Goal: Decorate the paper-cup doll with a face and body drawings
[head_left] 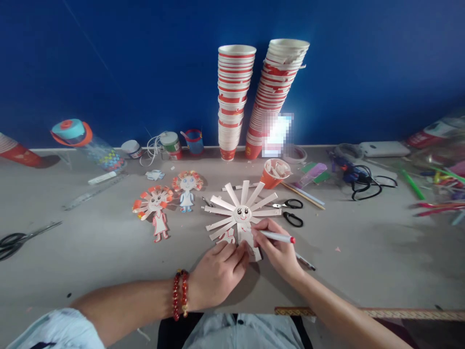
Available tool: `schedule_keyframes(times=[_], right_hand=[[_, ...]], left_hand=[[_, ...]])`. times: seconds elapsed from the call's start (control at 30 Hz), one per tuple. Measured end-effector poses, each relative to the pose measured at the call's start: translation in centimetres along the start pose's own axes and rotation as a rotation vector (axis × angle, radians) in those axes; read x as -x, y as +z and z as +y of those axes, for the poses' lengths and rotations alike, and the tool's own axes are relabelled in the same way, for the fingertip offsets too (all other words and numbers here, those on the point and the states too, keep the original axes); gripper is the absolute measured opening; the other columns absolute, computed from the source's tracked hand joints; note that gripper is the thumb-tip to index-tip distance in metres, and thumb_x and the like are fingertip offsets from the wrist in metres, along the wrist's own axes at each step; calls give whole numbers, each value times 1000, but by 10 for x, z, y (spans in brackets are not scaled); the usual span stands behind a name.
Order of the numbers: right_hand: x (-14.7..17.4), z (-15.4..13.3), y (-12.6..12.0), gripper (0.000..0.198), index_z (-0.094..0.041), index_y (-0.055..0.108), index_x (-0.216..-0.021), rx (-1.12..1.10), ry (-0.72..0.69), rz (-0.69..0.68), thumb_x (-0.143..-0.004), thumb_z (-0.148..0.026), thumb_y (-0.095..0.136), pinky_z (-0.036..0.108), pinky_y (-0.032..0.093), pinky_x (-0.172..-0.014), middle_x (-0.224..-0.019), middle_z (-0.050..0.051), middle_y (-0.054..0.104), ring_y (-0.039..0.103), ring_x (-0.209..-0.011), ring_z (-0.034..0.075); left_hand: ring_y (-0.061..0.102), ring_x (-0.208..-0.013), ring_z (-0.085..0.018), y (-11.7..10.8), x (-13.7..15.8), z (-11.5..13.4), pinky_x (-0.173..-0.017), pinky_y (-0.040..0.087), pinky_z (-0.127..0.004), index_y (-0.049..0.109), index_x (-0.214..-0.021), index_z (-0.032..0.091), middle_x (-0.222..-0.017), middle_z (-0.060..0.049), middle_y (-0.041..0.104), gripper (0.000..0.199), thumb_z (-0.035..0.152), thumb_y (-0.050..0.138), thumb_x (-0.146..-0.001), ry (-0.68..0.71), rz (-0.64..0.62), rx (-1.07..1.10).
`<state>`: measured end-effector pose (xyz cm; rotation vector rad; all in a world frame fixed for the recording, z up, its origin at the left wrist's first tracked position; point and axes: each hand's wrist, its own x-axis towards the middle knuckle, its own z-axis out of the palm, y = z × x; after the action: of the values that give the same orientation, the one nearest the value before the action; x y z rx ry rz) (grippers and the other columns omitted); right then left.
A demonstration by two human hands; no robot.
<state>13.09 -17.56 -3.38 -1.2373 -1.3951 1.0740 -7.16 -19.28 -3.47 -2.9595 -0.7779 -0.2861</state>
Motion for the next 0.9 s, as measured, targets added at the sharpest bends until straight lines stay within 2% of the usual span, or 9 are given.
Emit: schedule_keyframes(times=[0.07,0.13,0.23,0.33,0.47,0.57,0.77,0.9], right_hand=[[-3,3,-4,20,-19,56,-80,11,-23,62,-93,-34,58,23,43,-51,-63,-2,56,52,-55,13],[-5,4,-6,18,-20,56,-81,39,-35,88,-93,-34,57,23,42,-50,-64,-2,56,52,-55,13],[-4,0,-2,10,-20,56,-89,107,-42,30,-91,-30,58,23,41,-49,-66,-2,58,52,-54,13],[-6,-3,5,6,-20,56,-85,173,-87,-54,-87,-25,59,22,41,-50,-64,-3,56,50,-52,11],[-14,-4,3,6,-20,57,-77,245,-90,3,-82,-22,59,22,40,-50,-64,-2,58,51,-54,12],[-16,-4,-1,4,-19,58,-80,251,-98,53,-83,-22,58,22,41,-52,-68,-1,61,52,-57,13],[-9,-1,2,4,-20,57,-87,238,-177,-36,-88,-22,53,23,41,-52,-69,-2,60,51,-55,12],[-13,4,-3,2,-20,57,-85,335,-202,61,-86,-20,55,23,41,-52,-68,-1,60,51,-55,13]], left_hand=[[55,-103,-22,-1,0,-1,-102,37,-40,56,-129,11,-138,-14,53,35,23,49,-97,8,-17,9],[54,-104,-22,-1,-1,-1,-102,38,-40,56,-129,11,-139,-14,52,35,23,48,-97,8,-20,19],[54,-107,-23,-1,-1,0,-104,37,-40,57,-128,12,-137,-13,53,34,23,48,-97,-6,-8,33],[53,-112,-23,1,-2,0,-110,34,-41,59,-124,14,-131,-11,58,30,23,49,-97,-23,20,62],[48,-127,-25,2,-1,0,-116,30,-42,58,-126,13,-132,-12,57,32,23,49,-97,-16,41,77],[44,-134,-26,4,-1,-1,-118,29,-43,58,-126,12,-137,-12,54,32,21,49,-97,-23,59,74],[43,-137,-27,6,-2,-1,-120,29,-43,59,-124,12,-137,-13,55,31,22,49,-97,-18,70,103],[43,-136,-28,5,-2,-2,-119,29,-46,58,-125,12,-138,-14,53,31,21,50,-96,-15,47,80]])
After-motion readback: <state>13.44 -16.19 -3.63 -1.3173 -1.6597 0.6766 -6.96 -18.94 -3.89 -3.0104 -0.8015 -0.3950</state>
